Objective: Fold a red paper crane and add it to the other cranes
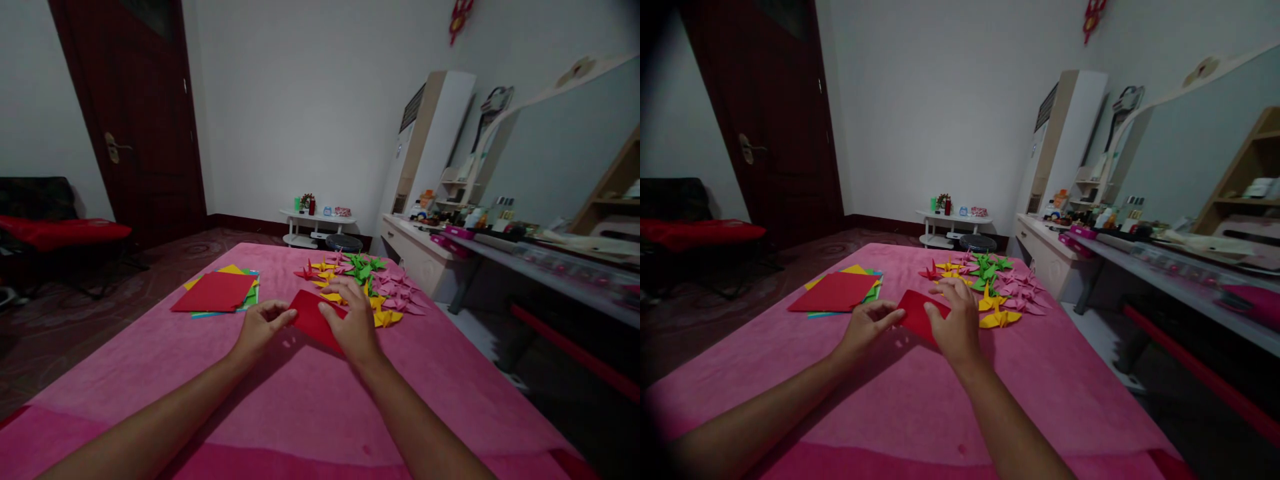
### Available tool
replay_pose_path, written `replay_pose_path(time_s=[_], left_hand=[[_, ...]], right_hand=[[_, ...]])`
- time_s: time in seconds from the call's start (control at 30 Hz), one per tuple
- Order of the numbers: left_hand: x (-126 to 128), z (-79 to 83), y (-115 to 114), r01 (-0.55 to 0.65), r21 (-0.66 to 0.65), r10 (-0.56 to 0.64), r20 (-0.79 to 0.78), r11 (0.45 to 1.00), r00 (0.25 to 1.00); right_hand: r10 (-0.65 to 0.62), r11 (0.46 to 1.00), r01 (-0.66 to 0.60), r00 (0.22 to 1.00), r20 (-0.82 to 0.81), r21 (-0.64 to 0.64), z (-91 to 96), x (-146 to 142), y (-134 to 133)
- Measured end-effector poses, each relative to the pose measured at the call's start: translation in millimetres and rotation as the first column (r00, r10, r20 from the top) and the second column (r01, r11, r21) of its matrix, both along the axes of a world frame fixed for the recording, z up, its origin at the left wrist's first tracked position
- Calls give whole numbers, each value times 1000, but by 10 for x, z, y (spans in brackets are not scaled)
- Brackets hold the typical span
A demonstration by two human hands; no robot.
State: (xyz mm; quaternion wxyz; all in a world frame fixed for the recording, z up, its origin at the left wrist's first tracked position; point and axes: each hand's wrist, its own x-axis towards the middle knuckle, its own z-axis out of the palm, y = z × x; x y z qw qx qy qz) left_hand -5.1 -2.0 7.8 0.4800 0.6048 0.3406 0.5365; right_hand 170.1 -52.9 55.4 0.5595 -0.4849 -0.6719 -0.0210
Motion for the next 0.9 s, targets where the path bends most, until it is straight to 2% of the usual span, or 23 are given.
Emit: replay_pose_path(time_s=[0.1,0.2,0.47,0.73,0.9], left_hand=[[42,-16,-49,49,-21,-49,-8,999,999],[70,-42,-81,74,-32,-75,-25,997,997],[73,-50,-109,118,-66,-120,-31,991,992],[91,-58,-107,103,-99,-105,-16,990,994],[84,-77,-108,139,-81,-142,-24,987,990]], right_hand=[[84,995,-83,996,13,-51,64,-51,-40],[121,989,-120,993,4,-85,39,-48,-39],[56,985,-62,998,-41,-159,-8,-47,-29],[38,989,-38,999,-2,-146,-37,-49,-22],[36,983,-30,999,31,-180,-78,-19,5]])
